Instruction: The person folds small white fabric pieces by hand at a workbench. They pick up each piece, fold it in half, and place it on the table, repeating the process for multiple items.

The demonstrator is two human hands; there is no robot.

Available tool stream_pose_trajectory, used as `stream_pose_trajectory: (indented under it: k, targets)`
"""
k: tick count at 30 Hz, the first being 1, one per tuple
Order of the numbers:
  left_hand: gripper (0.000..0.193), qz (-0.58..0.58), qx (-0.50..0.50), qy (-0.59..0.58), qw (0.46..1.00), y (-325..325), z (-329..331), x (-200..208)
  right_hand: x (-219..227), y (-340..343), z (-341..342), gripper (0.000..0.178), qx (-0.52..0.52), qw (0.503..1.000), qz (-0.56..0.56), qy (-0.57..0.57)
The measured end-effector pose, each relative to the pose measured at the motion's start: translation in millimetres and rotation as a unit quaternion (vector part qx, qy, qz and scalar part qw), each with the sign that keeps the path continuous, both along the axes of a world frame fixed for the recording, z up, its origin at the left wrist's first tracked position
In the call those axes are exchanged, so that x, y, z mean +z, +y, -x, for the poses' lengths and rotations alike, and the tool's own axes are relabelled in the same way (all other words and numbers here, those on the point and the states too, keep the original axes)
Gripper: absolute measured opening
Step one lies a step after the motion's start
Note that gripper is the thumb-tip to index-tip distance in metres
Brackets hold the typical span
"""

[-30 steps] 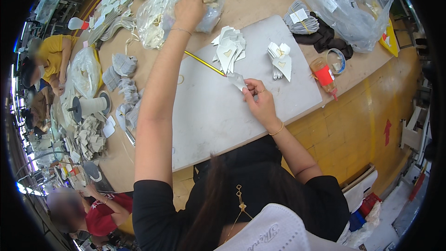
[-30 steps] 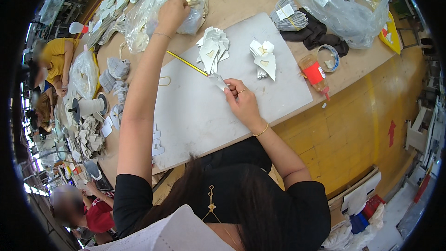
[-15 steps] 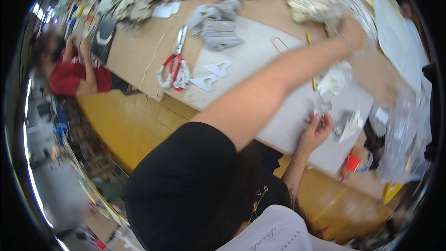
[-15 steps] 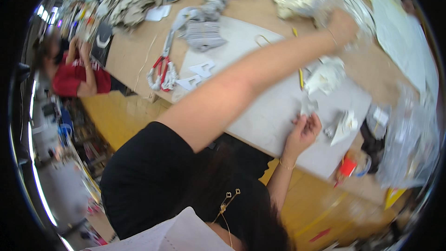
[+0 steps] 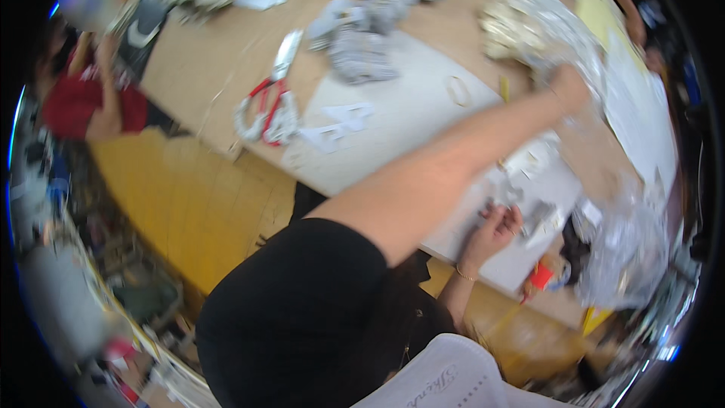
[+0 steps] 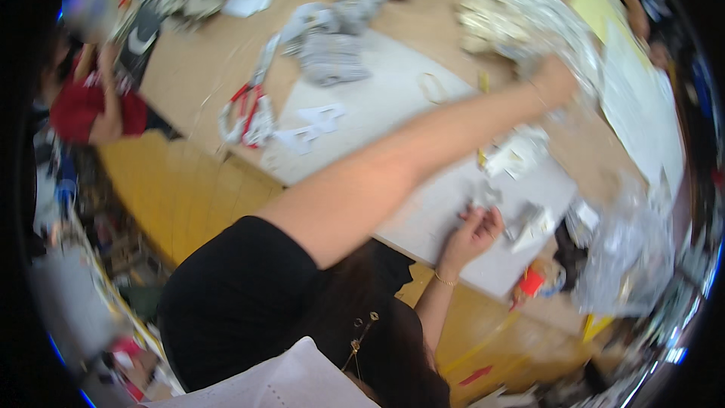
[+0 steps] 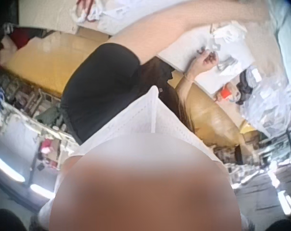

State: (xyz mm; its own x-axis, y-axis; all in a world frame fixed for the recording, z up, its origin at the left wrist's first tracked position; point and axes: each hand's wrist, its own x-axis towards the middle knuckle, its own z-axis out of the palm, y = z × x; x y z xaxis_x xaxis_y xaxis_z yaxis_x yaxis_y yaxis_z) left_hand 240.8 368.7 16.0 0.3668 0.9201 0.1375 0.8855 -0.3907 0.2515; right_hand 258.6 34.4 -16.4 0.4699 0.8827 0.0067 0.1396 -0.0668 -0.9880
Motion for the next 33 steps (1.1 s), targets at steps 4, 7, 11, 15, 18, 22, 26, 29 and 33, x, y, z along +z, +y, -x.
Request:
stream_pose_trajectory:
  k: [4, 7, 11, 15, 18, 22, 26, 29, 33]
  targets:
    - [0.019, -0.055, -0.056, -0.035, 0.996, 2, 31, 12, -2, 0, -2, 0.025, 0.031, 0.999, 0.009, 0.016]
    - [0.026, 0.011, -0.101, -0.095, 0.99, 10, 44, 30, -1, 2, -1, 0.025, 0.038, 0.999, 0.004, 0.011]
    - [0.029, 0.071, -0.163, -0.041, 0.983, 5, 58, 61, 2, 3, -1, 0.024, 0.043, 0.999, 0.005, -0.005]
    - [0.024, 0.36, -0.092, -0.261, 0.891, -13, 78, 86, 4, 6, -1, 0.023, 0.038, 0.999, -0.009, -0.016]
    - [0.022, 0.389, -0.097, -0.303, 0.864, -30, 97, 99, 5, 5, -1, 0.024, 0.044, 0.999, -0.005, -0.002]
    - [0.024, 0.371, -0.135, -0.351, 0.849, -64, 137, 103, 7, 5, -1, 0.024, 0.045, 0.999, 0.001, 0.004]
    - [0.026, 0.358, -0.162, -0.371, 0.842, -119, 181, 81, 5, 7, 0, 0.021, 0.031, 0.999, -0.025, 0.002]
    - [0.027, 0.404, -0.13, -0.254, 0.869, -164, 205, 56, 2, 6, 0, 0.021, 0.028, 0.999, -0.019, -0.005]
    - [0.028, 0.344, -0.102, -0.178, 0.916, -208, 223, 31, 3, 6, 0, 0.023, 0.031, 0.999, -0.014, 0.007]
